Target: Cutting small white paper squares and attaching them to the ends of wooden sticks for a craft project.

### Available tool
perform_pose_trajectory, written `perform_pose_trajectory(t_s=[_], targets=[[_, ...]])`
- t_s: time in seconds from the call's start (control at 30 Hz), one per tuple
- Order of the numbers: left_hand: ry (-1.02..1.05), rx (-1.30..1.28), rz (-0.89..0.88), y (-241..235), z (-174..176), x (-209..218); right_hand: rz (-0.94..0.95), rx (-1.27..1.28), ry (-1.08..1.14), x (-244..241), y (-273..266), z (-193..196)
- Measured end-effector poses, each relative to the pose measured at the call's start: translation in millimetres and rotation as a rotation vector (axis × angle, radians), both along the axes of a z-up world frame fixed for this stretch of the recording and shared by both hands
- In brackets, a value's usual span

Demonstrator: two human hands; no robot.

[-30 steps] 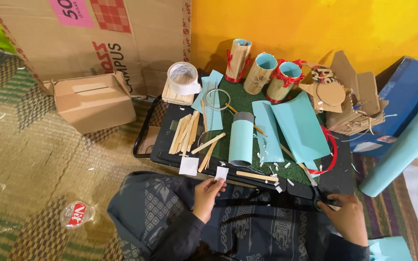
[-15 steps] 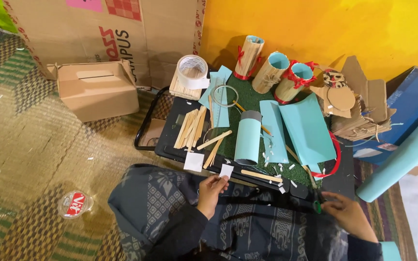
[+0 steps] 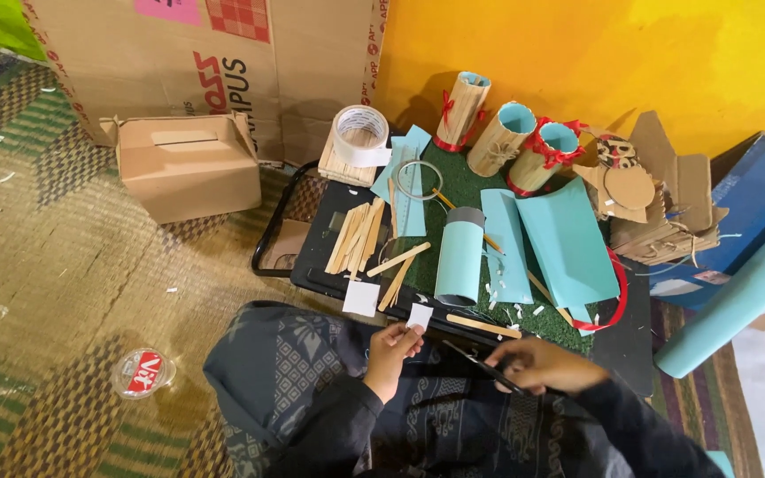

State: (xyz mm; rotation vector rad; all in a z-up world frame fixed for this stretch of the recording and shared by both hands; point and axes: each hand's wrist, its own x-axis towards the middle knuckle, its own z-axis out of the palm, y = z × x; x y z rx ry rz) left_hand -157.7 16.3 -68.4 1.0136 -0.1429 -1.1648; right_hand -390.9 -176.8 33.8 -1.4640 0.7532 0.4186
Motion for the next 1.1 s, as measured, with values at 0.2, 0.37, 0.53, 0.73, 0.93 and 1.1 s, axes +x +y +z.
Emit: perform_pose_trajectory(t_s=[0.2, 0.37, 0.53, 0.73, 0.93, 1.1], targets=[[0.064, -0.031, -0.015, 2, 0, 0, -0.100, 0.121, 0.213, 71, 9, 56], [0.057, -0.021, -0.022, 2, 2, 2, -0.077, 0.062, 0.242, 92, 9, 70], [0.071, 0.004, -0.025, 2, 7, 3, -0.049, 0.012, 0.237, 107, 15, 77], [0.044, 0.004, -0.046, 3, 4, 4, -0.055, -0.007, 0.210, 108, 17, 69], [0.101, -0.044, -0.057, 1, 3, 4, -0.090, -0.001, 0.198, 90, 8, 46], [0.075, -0.047, -0.081, 2, 4, 7, -0.075, 0.005, 0.135, 86, 4, 39]])
